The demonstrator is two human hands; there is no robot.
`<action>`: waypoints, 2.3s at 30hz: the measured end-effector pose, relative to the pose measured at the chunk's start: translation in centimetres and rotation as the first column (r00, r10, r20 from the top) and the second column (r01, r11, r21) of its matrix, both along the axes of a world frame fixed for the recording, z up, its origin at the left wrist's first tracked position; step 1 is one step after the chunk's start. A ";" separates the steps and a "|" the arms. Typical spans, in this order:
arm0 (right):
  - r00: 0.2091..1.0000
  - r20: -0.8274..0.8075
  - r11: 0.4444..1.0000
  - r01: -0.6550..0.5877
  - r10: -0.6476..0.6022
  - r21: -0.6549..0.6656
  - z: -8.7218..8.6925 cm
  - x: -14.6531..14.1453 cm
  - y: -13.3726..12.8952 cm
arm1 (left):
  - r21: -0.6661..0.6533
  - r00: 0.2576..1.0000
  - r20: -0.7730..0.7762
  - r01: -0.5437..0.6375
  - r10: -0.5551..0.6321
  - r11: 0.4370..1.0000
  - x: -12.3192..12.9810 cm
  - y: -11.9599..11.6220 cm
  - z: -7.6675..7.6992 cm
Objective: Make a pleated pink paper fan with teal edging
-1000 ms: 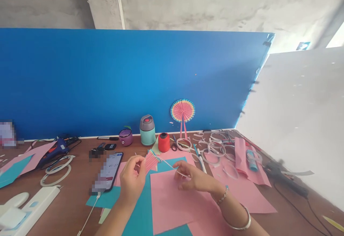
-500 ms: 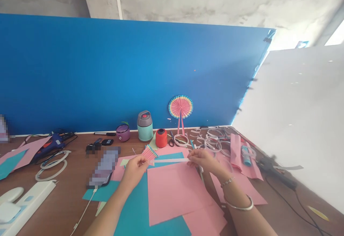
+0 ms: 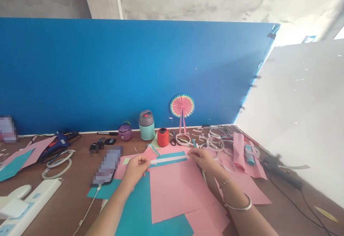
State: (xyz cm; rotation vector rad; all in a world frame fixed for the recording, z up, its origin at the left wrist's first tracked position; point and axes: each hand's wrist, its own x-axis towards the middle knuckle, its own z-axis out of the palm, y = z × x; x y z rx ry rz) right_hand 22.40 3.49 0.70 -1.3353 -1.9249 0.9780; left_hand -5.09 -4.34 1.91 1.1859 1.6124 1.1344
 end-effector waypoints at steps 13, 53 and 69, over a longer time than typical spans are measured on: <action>0.989 -0.120 0.993 0.070 -0.082 -0.094 -2.2 0.7 1.1 | 0.017 0.998 -0.060 -0.013 0.014 1.000 0.1 0.3 -1.5; 0.955 0.266 0.991 0.122 -0.133 0.056 -2.9 -0.7 0.1 | -0.100 0.700 -0.707 0.045 -0.102 0.994 2.0 -0.6 -2.6; 0.962 0.243 0.992 0.123 -0.129 0.040 -4.3 -0.2 0.1 | -0.185 0.739 -0.660 0.018 -0.137 0.983 2.1 -0.8 -2.5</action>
